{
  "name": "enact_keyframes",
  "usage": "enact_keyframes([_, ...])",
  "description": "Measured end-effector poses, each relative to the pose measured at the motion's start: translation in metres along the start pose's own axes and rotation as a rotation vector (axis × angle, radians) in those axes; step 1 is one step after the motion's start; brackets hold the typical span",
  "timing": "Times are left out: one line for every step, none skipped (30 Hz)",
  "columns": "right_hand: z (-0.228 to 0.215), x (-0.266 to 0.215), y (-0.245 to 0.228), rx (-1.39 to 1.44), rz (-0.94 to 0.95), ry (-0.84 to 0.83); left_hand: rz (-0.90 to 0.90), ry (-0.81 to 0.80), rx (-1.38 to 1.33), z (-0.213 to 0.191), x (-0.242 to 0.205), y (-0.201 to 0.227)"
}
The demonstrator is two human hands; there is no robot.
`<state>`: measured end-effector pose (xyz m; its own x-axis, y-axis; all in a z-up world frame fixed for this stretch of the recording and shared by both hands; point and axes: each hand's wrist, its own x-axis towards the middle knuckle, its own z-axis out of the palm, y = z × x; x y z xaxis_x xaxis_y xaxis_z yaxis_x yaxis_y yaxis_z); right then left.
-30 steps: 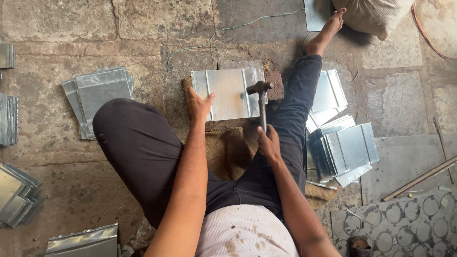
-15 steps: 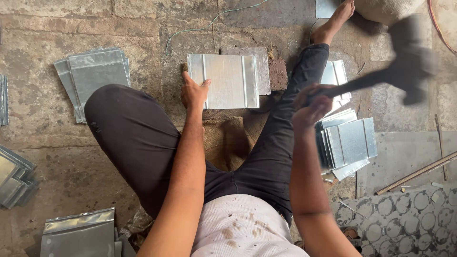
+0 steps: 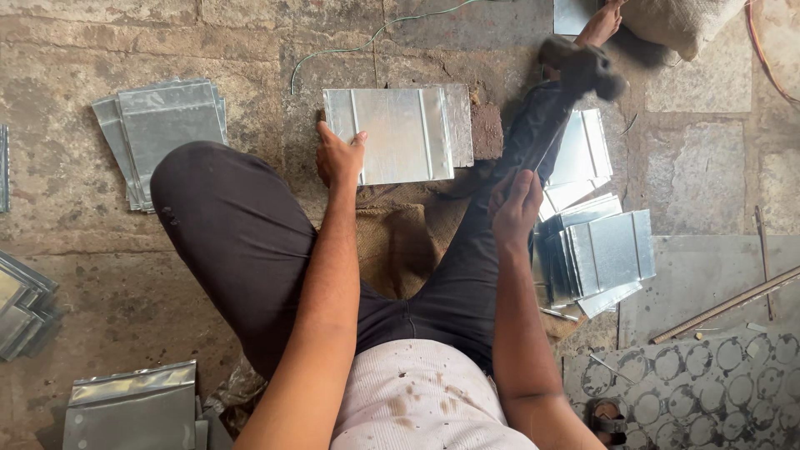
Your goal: The person sits on the floor and uses a hammer to repeatedly strike a stack of rectangular metal sheets placed on a brick. They adjust the stack and continue hammering to flatten or shape the metal pieces.
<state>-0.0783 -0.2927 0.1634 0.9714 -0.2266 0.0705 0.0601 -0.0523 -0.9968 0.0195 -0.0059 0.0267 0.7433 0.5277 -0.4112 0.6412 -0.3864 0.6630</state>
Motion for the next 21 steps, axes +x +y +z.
enact_keyframes([0.002, -0.003, 0.014, 0.031, -0.065, 0.011, -0.017, -0.013, 0.006, 0.000, 0.000, 0.000])
enact_keyframes([0.001, -0.004, 0.030, -0.122, -0.126, -0.007, -0.014, -0.011, -0.007, 0.001, 0.000, 0.001])
enact_keyframes([0.000, -0.002, 0.048, -0.276, -0.185, -0.025, -0.011, -0.009, -0.019, 0.002, -0.001, 0.001])
enact_keyframes([0.005, -0.001, 0.067, -0.419, -0.242, -0.046, -0.008, 0.003, -0.026, 0.000, 0.001, -0.003])
enact_keyframes([-0.004, 0.004, 0.077, -0.553, -0.238, -0.102, 0.023, 0.042, 0.016, 0.006, -0.006, -0.002])
enact_keyframes([-0.007, 0.015, 0.081, -0.666, -0.240, -0.160, 0.060, 0.101, 0.067, 0.008, -0.007, 0.002])
enact_keyframes([0.002, 0.021, 0.081, -0.779, -0.242, -0.219, 0.097, 0.158, 0.117, 0.002, -0.003, 0.003])
enact_keyframes([0.000, 0.024, 0.072, -0.712, -0.087, -0.185, 0.055, 0.105, 0.069, 0.003, -0.003, 0.004])
enact_keyframes([-0.001, 0.028, 0.056, -0.641, 0.066, -0.153, 0.013, 0.052, 0.022, 0.004, -0.002, 0.004])
enact_keyframes([-0.005, 0.024, 0.036, -0.576, 0.228, -0.134, -0.046, -0.008, -0.025, 0.007, -0.008, -0.004])
enact_keyframes([-0.004, 0.018, 0.017, -0.437, 0.238, -0.101, 0.011, 0.065, 0.006, 0.009, -0.010, -0.009])
enact_keyframes([-0.002, 0.016, -0.001, -0.299, 0.242, -0.059, 0.078, 0.134, 0.035, 0.011, -0.004, -0.008])
enact_keyframes([0.000, 0.015, -0.016, -0.161, 0.244, -0.015, 0.146, 0.202, 0.063, 0.013, -0.001, -0.008])
enact_keyframes([0.004, 0.016, -0.027, -0.115, 0.164, -0.023, 0.144, 0.196, 0.054, 0.010, 0.006, -0.002])
enact_keyframes([0.003, 0.011, -0.033, -0.070, 0.083, -0.029, 0.141, 0.190, 0.045, 0.008, 0.011, 0.002])
enact_keyframes([-0.005, -0.001, -0.032, -0.044, 0.028, -0.034, 0.119, 0.161, 0.045, 0.012, 0.002, -0.004])
enact_keyframes([-0.007, -0.008, -0.021, -0.103, -0.044, -0.023, 0.068, 0.121, 0.021, 0.014, -0.001, -0.007])
enact_keyframes([-0.002, -0.012, -0.005, -0.158, -0.128, -0.015, 0.025, 0.088, -0.009, 0.013, 0.003, -0.004])
enact_keyframes([-0.001, -0.015, 0.011, -0.213, -0.211, -0.008, -0.019, 0.055, -0.038, 0.012, 0.004, -0.001])
enact_keyframes([0.001, -0.016, 0.027, -0.344, -0.209, -0.030, 0.003, 0.068, -0.023, 0.011, 0.003, 0.002])
enact_keyframes([0.003, -0.017, 0.042, -0.474, -0.206, -0.051, 0.025, 0.081, -0.008, 0.009, 0.000, 0.004])
